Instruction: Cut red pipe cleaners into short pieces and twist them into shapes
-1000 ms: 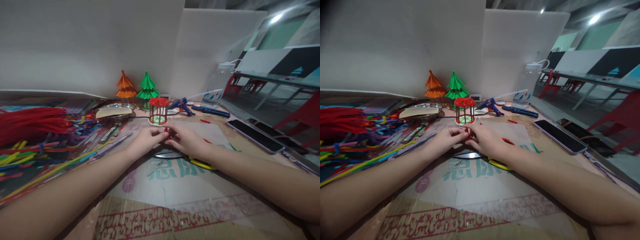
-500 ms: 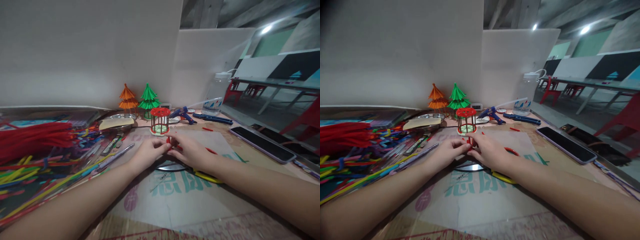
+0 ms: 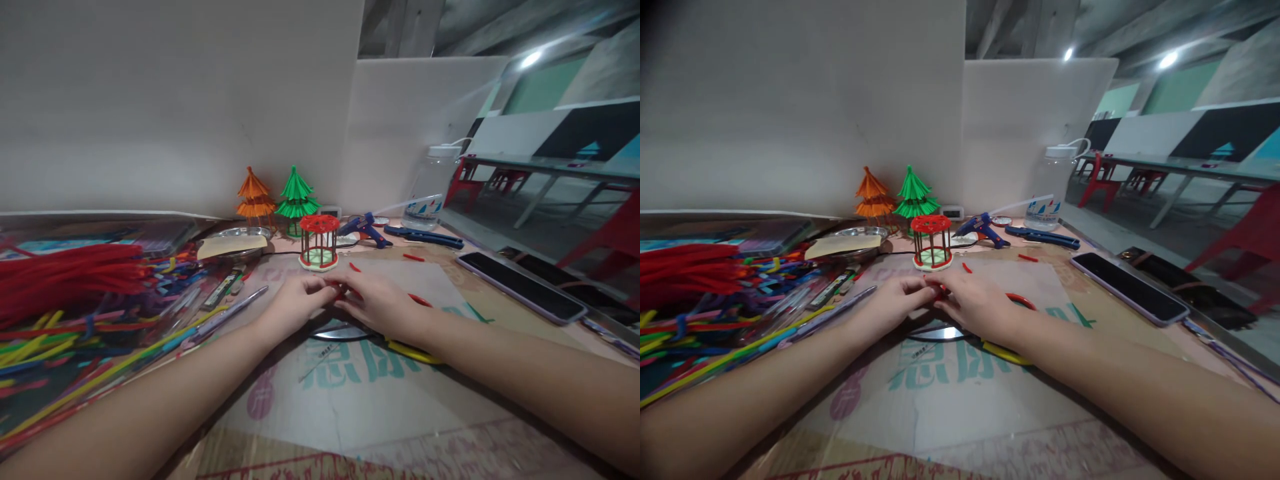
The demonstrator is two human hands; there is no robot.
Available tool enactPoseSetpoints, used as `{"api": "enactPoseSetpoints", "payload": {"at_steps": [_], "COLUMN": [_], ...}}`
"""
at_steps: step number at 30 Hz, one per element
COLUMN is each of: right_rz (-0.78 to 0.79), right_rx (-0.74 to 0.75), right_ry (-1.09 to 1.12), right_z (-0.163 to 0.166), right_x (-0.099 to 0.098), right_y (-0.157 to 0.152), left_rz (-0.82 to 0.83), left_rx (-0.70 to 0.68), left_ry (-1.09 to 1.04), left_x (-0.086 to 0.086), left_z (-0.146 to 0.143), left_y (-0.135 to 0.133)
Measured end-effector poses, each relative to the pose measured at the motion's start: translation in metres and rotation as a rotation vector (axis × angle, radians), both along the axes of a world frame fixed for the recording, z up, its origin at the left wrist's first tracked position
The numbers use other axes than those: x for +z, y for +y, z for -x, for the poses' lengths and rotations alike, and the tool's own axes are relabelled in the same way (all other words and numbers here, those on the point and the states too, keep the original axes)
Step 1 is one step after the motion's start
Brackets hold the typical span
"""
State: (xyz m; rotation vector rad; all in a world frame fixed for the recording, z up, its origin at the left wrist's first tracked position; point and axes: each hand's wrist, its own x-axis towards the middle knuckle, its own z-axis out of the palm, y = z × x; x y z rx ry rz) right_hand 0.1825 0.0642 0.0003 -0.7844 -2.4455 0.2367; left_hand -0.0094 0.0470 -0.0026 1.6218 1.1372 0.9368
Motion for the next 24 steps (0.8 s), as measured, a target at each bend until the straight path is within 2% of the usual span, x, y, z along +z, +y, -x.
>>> {"api": "enactPoseSetpoints", "payload": {"at_steps": [7,12,24], "right_rz": [-0.024,-0.001,0.038], "right_rx": [-0.053,-0.052,-0.058], "right_ry": [-0.032,-0.038,-0.016], "right_z": [-0.0004,-0.001,-0.0017], "right_x": [0.0003,0.0009,-0.0006], "right_y": [-0.0021,-0.0025,0.001], "left_rz": [0.048,0.034,-0.008], "left_rx": [0.036,0.059,0.043], "left_ry": [-0.009,-0.084,0.002], "left_x": [0.0078,0.0032,0.0061], "left_z": [-0.0013,-0.0007,-0.0015], "left_y": [-0.0036,0.0007,-0.004]}}
